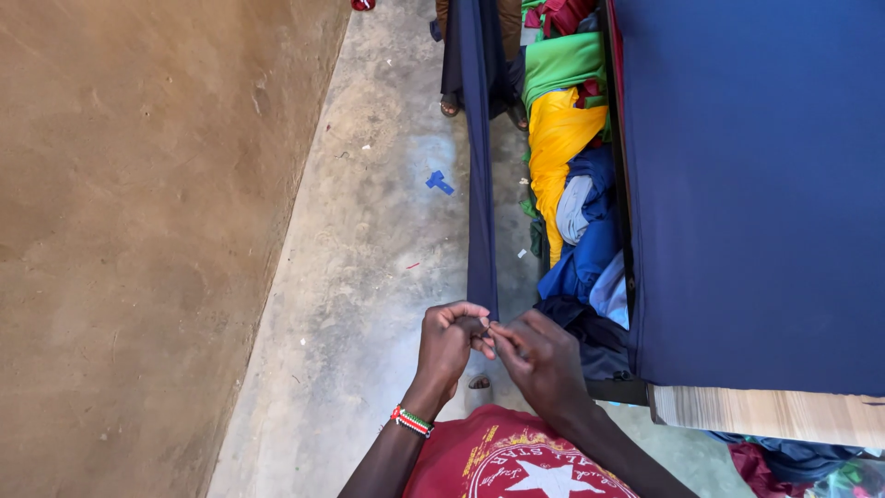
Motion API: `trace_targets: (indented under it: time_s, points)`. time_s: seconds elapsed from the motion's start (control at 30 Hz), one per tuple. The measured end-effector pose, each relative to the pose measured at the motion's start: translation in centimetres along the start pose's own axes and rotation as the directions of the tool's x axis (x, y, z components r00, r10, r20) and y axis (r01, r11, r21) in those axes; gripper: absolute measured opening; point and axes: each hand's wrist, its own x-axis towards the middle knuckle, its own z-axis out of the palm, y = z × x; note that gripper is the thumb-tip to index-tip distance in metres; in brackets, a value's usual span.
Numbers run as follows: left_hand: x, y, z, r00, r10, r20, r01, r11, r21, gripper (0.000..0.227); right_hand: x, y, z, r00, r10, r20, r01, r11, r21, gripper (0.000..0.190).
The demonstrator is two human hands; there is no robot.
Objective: The person folds a large piece of dark blue fabric on a wooden table. They smooth the fabric, fold it in half, and then fold it again, repeating the process to create a smaller, neat stack.
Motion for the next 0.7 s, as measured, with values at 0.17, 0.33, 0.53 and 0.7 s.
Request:
trace_targets:
  time_s: [0.17,0.33,0.53,0.7]
  points:
    - [-1.2,0.5,0.2,0.994,0.092,0.055,-0.096,0.993,0.07,0.032,0.2,-0.8,-0.5,0.963,-0.204,0.176,0.218,0.974,-0.065,0.009]
    - [-2.5,5.1,0.8,0.758,0.624,0.191,-0.634,0.636,0.439,0.027,1.3,-1.4,-0.8,1.0,-0.027,0.003,0.026,0.989,0.144,0.012]
    - [-3.7,16.5,1.7,0.147,0.919,0.366,-0.845,-0.075,0.529,0.007,3.5,3.7,-1.7,0.95,0.303,-0.081,-0.27,0.922,0.277,0.013]
    - [-8.9,29.7,1.4,-0.034,0.892,0.451,-0.784,-0.304,0.541,0.008,4.6,11.2,3.4,0.744,0.654,0.139,-0.63,0.616,0.473,0.033]
